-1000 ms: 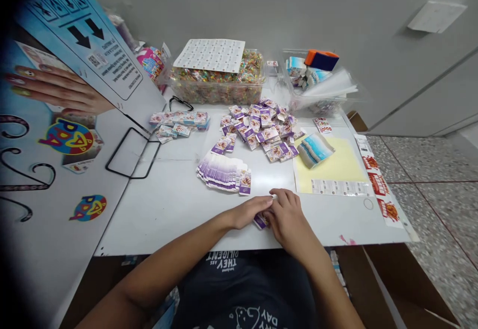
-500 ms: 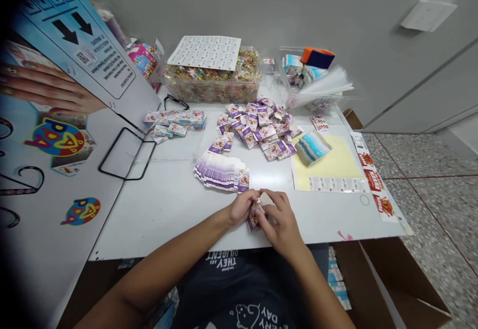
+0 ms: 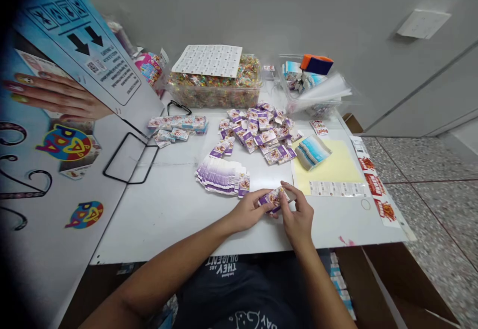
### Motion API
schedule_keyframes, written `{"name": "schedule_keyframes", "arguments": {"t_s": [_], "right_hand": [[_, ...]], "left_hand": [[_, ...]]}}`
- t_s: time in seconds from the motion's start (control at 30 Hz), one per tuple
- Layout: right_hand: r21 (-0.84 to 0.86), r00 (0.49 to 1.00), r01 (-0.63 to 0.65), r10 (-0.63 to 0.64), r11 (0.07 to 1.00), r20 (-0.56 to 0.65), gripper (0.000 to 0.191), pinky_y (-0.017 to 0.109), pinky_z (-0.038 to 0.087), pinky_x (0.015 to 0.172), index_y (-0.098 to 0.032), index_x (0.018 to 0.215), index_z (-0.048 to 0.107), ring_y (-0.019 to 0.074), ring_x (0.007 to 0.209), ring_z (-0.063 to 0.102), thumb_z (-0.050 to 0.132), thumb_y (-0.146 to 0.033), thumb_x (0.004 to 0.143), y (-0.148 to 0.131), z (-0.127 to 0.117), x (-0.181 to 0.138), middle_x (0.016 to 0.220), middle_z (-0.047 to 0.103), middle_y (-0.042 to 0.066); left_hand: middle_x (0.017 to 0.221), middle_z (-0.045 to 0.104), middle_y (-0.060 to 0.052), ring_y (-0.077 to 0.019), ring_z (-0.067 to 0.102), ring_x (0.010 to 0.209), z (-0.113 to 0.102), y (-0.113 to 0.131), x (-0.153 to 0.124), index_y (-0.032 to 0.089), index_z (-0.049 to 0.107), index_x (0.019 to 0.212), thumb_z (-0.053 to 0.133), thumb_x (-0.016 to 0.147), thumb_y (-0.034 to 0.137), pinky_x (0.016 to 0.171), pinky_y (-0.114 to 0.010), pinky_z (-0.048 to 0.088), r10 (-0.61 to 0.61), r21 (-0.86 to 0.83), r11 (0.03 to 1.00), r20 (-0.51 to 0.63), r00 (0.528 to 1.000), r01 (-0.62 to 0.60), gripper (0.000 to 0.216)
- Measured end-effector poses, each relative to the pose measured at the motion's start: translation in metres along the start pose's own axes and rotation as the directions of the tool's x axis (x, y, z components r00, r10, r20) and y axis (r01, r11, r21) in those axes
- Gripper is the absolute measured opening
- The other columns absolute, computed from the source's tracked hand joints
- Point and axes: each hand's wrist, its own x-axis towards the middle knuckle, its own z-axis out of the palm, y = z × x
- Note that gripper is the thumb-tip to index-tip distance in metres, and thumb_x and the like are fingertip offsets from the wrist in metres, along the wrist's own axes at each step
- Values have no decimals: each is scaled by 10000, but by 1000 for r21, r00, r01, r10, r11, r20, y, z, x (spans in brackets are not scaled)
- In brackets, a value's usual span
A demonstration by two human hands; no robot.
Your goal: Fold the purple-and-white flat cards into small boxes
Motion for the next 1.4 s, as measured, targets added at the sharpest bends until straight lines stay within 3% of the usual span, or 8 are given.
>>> {"name": "schedule_keyframes", "arguments": {"t_s": [0.27,0.47,0.57,0.7,0.8,1.0,1.2,1.4], "right_hand": [[55,962,216,-222,975,158,277,503,455,1109,-247,1214,695,287,1319,565,598,-290,958,12,-1,-4,1422,603,104],[80,968,175,-186,981,166,646,517,403,1154,-291,1573,252,258,1433,444,536,-280,993,9,6,-12,1556,457,102],[96,947,212,-228,973,225,486,493,396,1168,-278,1485,464,259,1421,466,510,-315,1003,6,4,-10,1522,511,78],[213,989,-72,43,974,139,355,497,437,1127,-247,1255,699,285,1303,591,551,-411,978,1,2,-4,1339,680,84],[423,938,-342,331,839,102,345,494,510,1019,-218,1125,747,299,1106,703,719,-433,856,-3,2,2,1124,780,100],[638,834,-543,437,547,336,350,419,576,873,-208,1014,759,256,938,740,846,-380,721,-12,4,9,1075,791,97],[473,925,-375,356,797,133,359,514,454,1093,-205,1100,776,308,1204,649,698,-470,872,-5,8,-9,1182,760,93],[74,985,113,-121,991,120,383,477,486,1054,-240,1344,640,274,1243,621,530,-333,989,-4,5,-16,1364,660,100]], "left_hand": [[1044,718,-89,-159,668,728,3,1,-1,161,599,1341,702,867,423,733,-326,587,43,-32,998,-70,997,-46,551],[1141,659,-89,-185,633,919,1,9,-5,215,578,1348,666,901,380,806,-306,572,85,63,995,-75,994,-80,485],[1109,655,-80,-157,621,819,1,11,-6,230,545,1385,636,922,373,749,-289,570,98,117,989,-56,994,-91,493],[1122,650,-76,-154,625,831,4,11,-7,219,551,1350,636,921,340,754,-286,570,105,124,988,-72,992,-96,454],[1283,617,-104,-194,634,989,5,11,-8,219,565,1319,624,926,306,772,-285,568,142,138,981,-49,989,-134,406],[1363,604,-95,-238,578,1224,2,14,-11,233,565,1319,607,926,221,1028,-375,479,228,262,941,-23,973,-215,395],[1315,631,-98,-243,580,1227,1,15,-12,218,563,1313,584,948,252,1070,-382,441,234,307,928,-39,971,-211,367],[1171,663,-99,-234,630,1086,1,14,-11,194,562,1299,555,974,347,914,-343,522,232,282,937,-54,971,-208,360]]}}
